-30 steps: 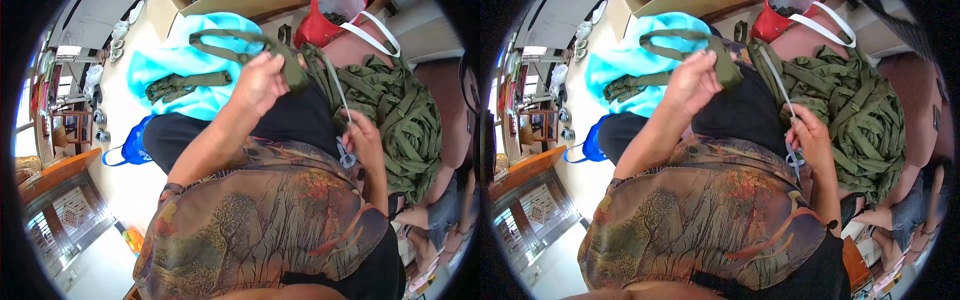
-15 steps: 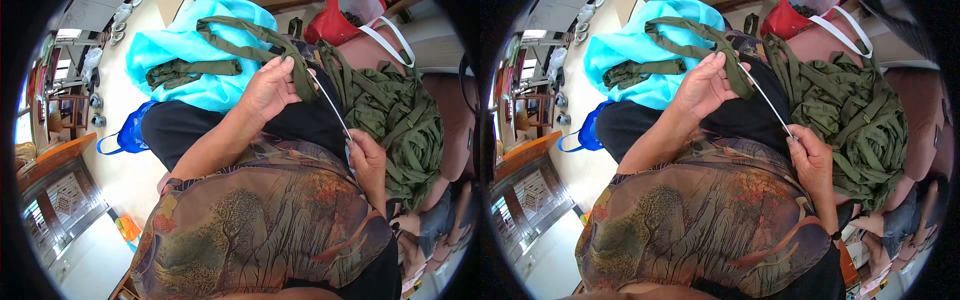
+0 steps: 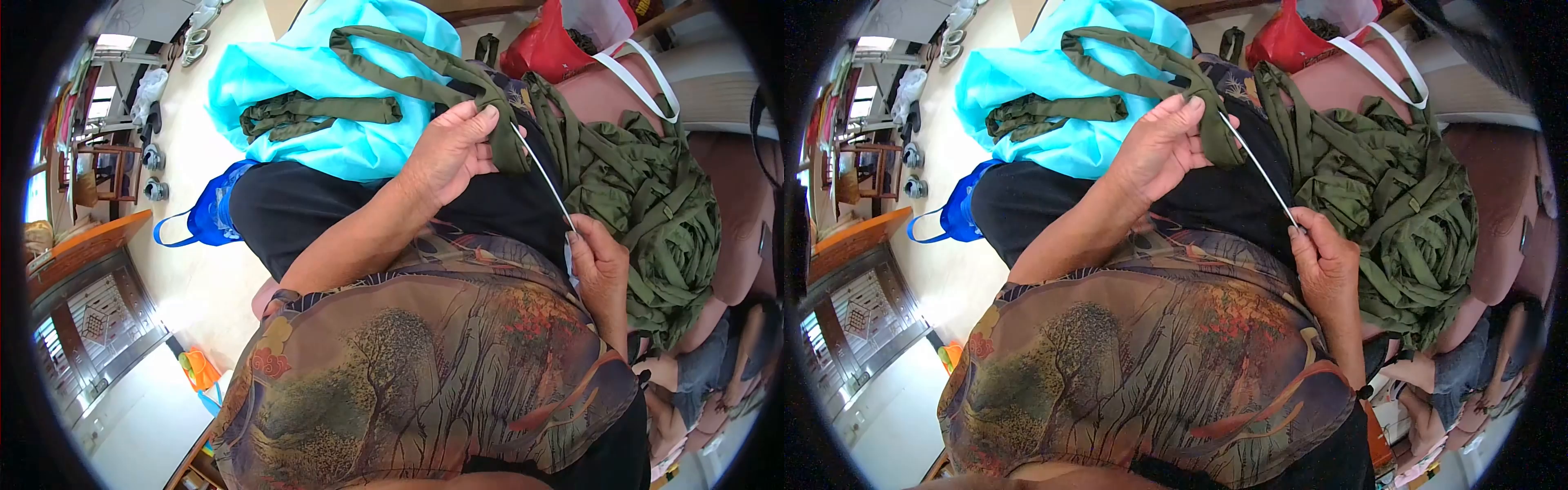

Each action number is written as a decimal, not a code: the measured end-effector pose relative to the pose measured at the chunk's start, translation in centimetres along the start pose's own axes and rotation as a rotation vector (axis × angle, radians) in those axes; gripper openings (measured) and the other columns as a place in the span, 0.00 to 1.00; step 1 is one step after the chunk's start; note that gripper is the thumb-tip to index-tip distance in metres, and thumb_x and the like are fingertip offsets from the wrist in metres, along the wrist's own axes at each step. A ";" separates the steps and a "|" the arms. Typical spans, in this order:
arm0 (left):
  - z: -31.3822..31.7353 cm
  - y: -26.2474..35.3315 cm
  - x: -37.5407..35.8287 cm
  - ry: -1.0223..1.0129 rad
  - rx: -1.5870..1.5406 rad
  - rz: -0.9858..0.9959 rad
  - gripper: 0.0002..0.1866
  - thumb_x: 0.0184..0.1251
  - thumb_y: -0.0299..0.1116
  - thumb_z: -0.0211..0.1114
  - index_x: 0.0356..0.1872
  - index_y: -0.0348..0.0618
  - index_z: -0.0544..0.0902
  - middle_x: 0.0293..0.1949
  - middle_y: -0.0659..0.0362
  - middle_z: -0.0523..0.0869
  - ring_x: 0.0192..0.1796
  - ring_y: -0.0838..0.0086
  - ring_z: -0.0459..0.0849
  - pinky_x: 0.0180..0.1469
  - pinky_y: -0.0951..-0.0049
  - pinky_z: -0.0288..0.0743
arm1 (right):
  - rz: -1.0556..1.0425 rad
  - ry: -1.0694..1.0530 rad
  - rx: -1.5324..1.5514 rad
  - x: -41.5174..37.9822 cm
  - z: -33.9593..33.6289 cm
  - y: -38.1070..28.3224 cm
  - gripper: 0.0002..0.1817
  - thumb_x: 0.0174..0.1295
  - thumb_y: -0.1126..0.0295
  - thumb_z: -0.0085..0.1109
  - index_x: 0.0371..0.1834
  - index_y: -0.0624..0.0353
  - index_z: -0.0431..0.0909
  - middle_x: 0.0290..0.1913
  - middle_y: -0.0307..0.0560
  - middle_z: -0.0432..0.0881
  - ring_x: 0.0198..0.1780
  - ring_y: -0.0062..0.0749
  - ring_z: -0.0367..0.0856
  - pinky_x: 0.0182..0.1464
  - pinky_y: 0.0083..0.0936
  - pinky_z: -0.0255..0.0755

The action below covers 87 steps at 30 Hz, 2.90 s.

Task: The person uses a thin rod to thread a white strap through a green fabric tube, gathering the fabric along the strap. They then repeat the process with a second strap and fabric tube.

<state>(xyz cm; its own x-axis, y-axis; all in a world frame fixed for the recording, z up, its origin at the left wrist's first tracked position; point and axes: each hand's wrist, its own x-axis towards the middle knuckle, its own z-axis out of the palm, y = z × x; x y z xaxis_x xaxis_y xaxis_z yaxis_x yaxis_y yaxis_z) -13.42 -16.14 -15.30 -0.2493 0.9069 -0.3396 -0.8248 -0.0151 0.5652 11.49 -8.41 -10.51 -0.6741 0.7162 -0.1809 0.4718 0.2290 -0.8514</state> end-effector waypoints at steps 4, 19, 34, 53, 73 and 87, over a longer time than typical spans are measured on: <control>0.6 -1.2 0.3 0.034 0.126 0.007 0.12 0.76 0.34 0.56 0.51 0.36 0.78 0.45 0.51 0.87 0.46 0.66 0.88 0.53 0.62 0.82 | 0.010 -0.015 -0.018 0.4 0.1 -0.6 0.11 0.67 0.78 0.57 0.51 0.60 0.79 0.21 0.33 0.67 0.26 0.14 0.63 0.29 0.15 0.61; 3.4 -1.5 -2.5 -0.186 0.679 -0.290 0.15 0.71 0.40 0.63 0.47 0.36 0.79 0.34 0.58 0.82 0.32 0.76 0.84 0.33 0.76 0.81 | -0.068 0.024 0.081 5.3 2.2 -2.4 0.17 0.64 0.79 0.54 0.57 0.61 0.73 0.20 0.35 0.69 0.24 0.16 0.65 0.29 0.20 0.63; 0.2 -0.8 0.8 -0.008 0.088 0.033 0.10 0.73 0.38 0.62 0.40 0.42 0.80 0.33 0.60 0.86 0.31 0.77 0.83 0.31 0.78 0.75 | 0.196 -0.062 0.451 3.3 0.7 -0.7 0.15 0.62 0.78 0.59 0.53 0.63 0.74 0.30 0.36 0.80 0.27 0.13 0.71 0.30 0.12 0.64; 2.5 -3.0 -0.5 -0.070 0.187 -0.046 0.08 0.67 0.32 0.68 0.41 0.39 0.84 0.33 0.60 0.86 0.29 0.79 0.82 0.31 0.78 0.77 | -0.107 -0.014 0.048 5.4 2.3 -2.0 0.07 0.54 0.77 0.65 0.29 0.65 0.75 0.22 0.40 0.75 0.27 0.18 0.69 0.31 0.20 0.67; -0.3 1.6 -0.6 0.188 0.211 0.065 0.22 0.73 0.50 0.60 0.47 0.36 0.78 0.40 0.55 0.82 0.30 0.70 0.84 0.22 0.80 0.71 | 0.082 -0.100 0.145 3.4 0.3 -0.4 0.04 0.60 0.76 0.63 0.35 0.63 0.78 0.30 0.29 0.74 0.32 0.11 0.67 0.34 0.14 0.63; 2.2 -3.6 -3.1 0.054 0.404 -0.136 0.18 0.68 0.46 0.67 0.34 0.38 0.81 0.29 0.57 0.83 0.25 0.76 0.82 0.22 0.79 0.73 | -0.091 -0.131 -0.021 2.6 2.0 -2.3 0.20 0.59 0.79 0.62 0.57 0.62 0.76 0.31 0.31 0.73 0.32 0.15 0.67 0.38 0.14 0.66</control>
<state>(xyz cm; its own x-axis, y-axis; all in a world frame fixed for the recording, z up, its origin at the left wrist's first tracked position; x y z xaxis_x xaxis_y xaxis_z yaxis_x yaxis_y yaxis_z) -8.59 -17.96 -14.64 -0.1871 0.8660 -0.4637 -0.5893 0.2787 0.7583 7.56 -8.39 -10.00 -0.7824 0.6000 -0.1670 0.4162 0.3041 -0.8569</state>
